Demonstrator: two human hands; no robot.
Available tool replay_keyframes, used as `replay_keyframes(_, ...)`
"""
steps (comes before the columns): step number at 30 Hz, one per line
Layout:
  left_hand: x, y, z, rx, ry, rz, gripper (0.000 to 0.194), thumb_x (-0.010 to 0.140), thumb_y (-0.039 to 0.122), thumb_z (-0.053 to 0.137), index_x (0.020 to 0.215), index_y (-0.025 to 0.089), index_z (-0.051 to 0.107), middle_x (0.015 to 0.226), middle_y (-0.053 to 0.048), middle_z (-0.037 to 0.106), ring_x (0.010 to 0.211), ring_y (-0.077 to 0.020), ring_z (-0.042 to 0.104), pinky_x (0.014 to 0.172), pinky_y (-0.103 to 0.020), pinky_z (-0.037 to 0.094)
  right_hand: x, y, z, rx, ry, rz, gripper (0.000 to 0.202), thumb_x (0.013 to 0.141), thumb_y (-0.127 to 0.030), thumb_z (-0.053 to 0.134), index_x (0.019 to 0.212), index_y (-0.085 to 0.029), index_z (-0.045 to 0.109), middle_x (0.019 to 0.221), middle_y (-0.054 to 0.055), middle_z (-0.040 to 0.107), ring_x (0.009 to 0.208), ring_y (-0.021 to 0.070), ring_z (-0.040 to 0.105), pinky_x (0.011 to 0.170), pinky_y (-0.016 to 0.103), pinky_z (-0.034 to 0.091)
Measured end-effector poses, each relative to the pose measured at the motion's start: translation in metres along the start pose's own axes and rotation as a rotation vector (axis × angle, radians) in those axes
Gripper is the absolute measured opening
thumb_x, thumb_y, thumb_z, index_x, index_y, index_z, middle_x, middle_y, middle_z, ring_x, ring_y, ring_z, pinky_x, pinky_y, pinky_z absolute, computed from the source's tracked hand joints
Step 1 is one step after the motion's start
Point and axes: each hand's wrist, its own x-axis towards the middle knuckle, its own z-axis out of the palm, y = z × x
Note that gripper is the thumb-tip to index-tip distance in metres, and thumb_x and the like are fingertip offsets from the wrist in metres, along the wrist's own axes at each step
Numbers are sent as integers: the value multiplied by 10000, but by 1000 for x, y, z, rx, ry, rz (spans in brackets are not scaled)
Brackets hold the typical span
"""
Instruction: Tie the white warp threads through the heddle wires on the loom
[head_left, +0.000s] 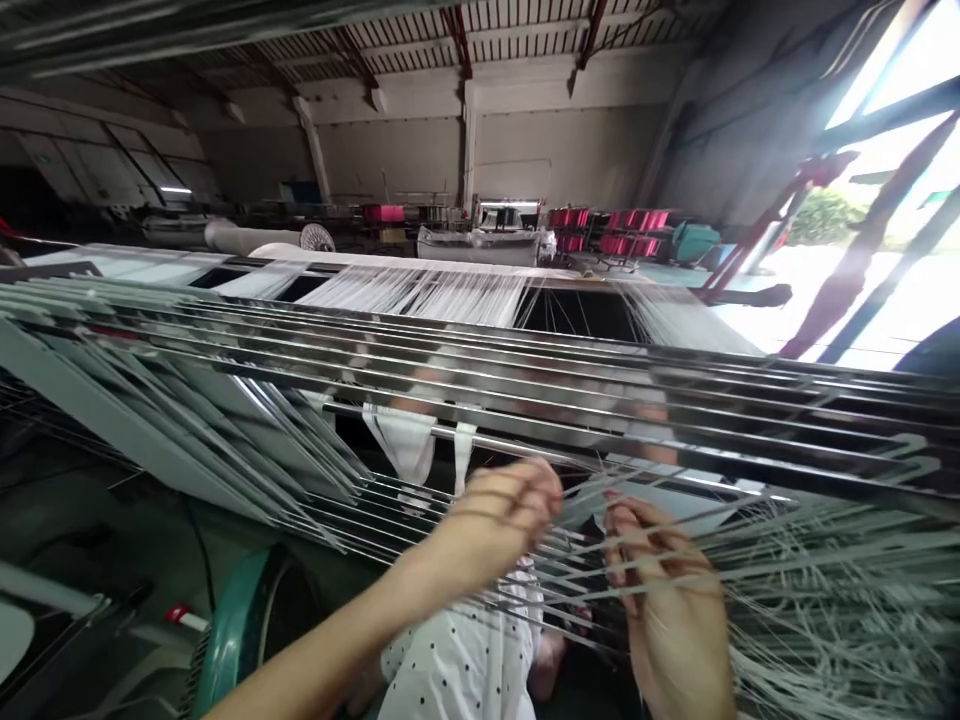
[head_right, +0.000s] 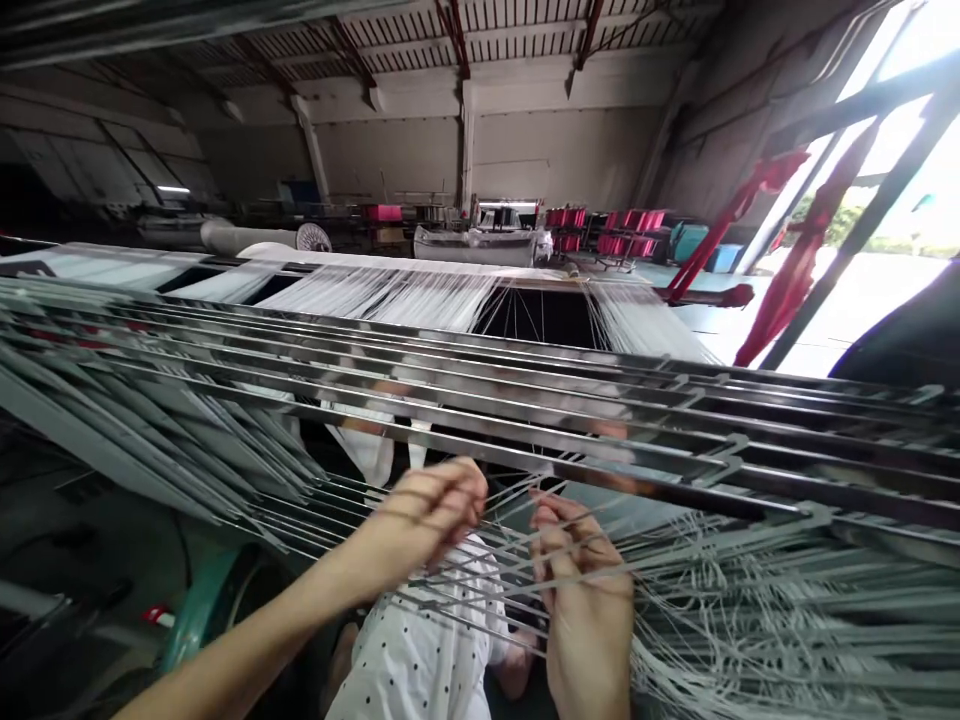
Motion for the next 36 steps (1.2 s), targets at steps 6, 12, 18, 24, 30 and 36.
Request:
replay_keyframes(6,-29,23,18,781,-228,337,251,996,183,391,957,190,640,925,-39,719,859,-191,685,834,-282,517,6,5,6,23,-95,17,321,555,-358,934,788,-215,764,910,48,728,691,128,634,570,160,512)
replay_keyframes(12,-10,-33,-35,965,243,131,434,1010,418,400,1389,250,527,1128,-78,730,945,-241,710,788,-361,586,-11,-4,-18,27,4,-134,235,717,-364,864,834,-203,740,915,35,654,466,27,440,390,146,368)
replay_keyframes(18,8,-40,-32,949,401,192,383,957,399,519,1278,228,640,847,-56,743,730,-204,706,607,-309,596,-14,-5,-16,29,-136,-66,216,695,-360,880,776,-210,748,743,25,632,419,23,421,393,143,340)
replay_keyframes(24,0,-36,-8,749,337,285,323,944,344,514,1218,307,680,1074,0,742,974,-162,678,913,-269,557,-12,2,-15,-73,-314,-51,201,765,-415,825,854,-238,792,620,6,562,419,16,352,417,150,260)
replay_keyframes(30,-2,-53,-49,628,453,210,379,939,469,556,1162,177,647,970,-75,712,794,-202,684,688,-344,590,-10,-1,-15,-68,-391,-43,178,837,-404,763,828,-227,751,615,-27,500,432,20,307,436,181,206)
replay_keyframes(36,8,-53,-42,519,389,173,357,906,504,565,1065,203,673,759,-69,690,699,-241,659,530,-306,522,-24,-8,-13,-148,-291,-2,208,821,-416,751,824,-210,728,526,-38,473,378,47,328,393,194,258)
